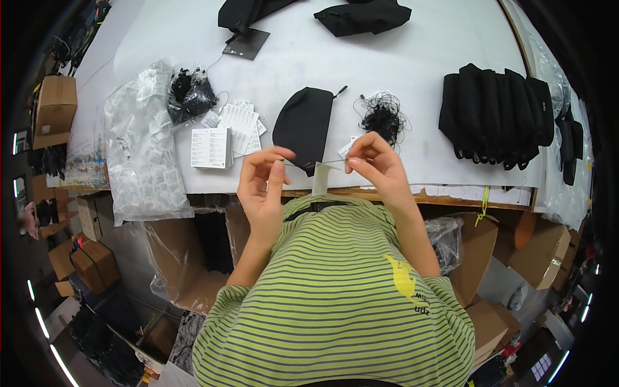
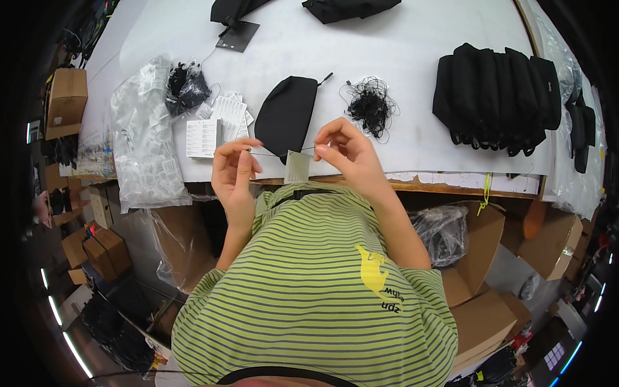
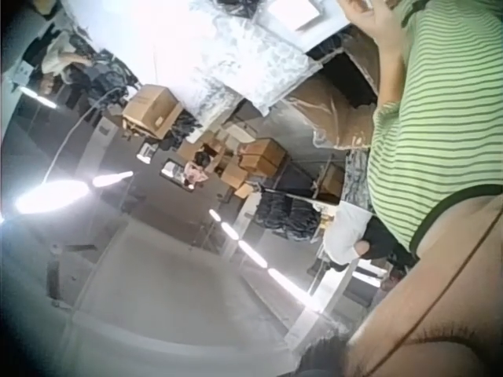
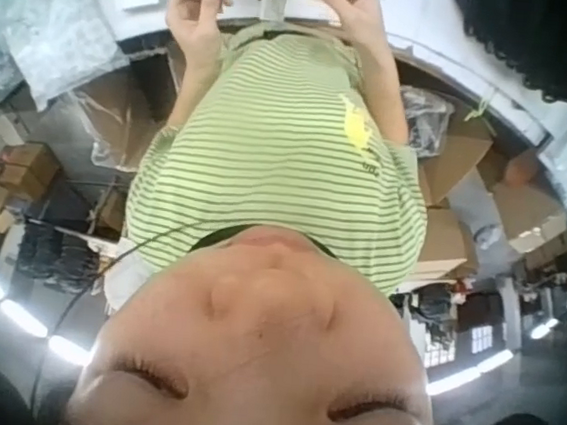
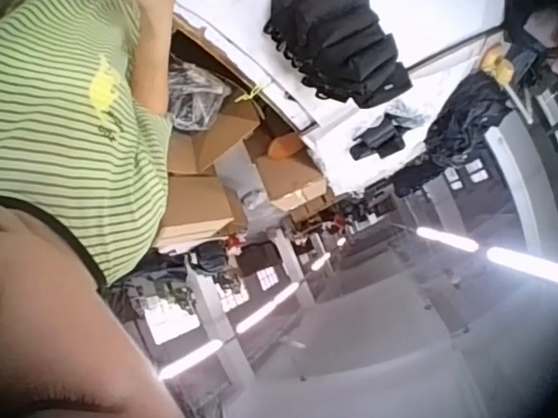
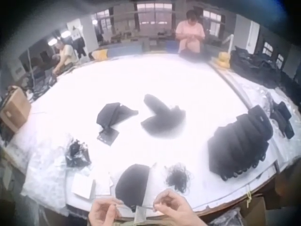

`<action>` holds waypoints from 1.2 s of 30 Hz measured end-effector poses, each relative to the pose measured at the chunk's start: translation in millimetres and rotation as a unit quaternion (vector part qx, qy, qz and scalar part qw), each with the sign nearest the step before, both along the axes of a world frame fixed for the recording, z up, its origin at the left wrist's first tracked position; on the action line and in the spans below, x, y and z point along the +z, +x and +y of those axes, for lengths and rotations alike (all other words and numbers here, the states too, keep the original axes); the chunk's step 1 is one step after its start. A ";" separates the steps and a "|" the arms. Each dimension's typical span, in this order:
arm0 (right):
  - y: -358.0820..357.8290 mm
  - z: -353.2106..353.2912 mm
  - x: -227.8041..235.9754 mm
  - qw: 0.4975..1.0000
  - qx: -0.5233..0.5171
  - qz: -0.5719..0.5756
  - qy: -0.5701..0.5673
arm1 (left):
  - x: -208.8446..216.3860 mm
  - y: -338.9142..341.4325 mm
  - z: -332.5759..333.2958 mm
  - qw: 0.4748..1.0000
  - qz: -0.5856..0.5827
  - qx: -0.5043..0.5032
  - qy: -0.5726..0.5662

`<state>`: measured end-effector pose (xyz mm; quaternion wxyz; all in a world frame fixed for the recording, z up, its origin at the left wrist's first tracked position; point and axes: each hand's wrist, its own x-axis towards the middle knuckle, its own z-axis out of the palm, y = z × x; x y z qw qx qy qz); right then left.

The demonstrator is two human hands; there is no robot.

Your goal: Attach tags and labels to small black pouches or bags as part of a manufacturing process.

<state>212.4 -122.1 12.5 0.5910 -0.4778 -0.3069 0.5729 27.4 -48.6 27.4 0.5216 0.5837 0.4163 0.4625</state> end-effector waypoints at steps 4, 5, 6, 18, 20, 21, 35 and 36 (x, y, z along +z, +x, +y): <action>2.8 0.7 6.9 0.999 -0.037 0.010 0.027 | 12.6 2.8 -7.1 0.976 -0.096 -0.096 -0.171; 3.8 0.4 10.5 0.999 -0.035 0.023 0.011 | 12.2 5.2 -7.7 0.979 -0.068 -0.121 -0.148; 3.5 0.1 12.0 0.999 -0.035 0.035 -0.004 | 10.8 8.1 -7.9 0.980 -0.040 -0.147 -0.125; -8.9 -2.6 5.6 0.997 -0.070 -0.018 0.001 | 11.0 24.8 -2.3 0.977 0.089 -0.194 0.019; -10.1 -3.1 5.3 0.996 -0.077 -0.039 -0.006 | 13.6 27.4 -1.5 0.973 0.117 -0.194 0.033; -10.3 -2.8 4.9 0.995 -0.083 -0.061 -0.012 | 12.8 27.5 -1.1 0.973 0.116 -0.195 0.032; -5.5 -5.7 8.1 0.975 -0.068 -0.208 0.045 | -0.3 25.8 5.9 0.975 0.076 -0.210 0.000; -5.5 -6.6 9.1 0.982 -0.063 -0.172 0.054 | -3.0 26.4 7.9 0.975 0.076 -0.210 0.001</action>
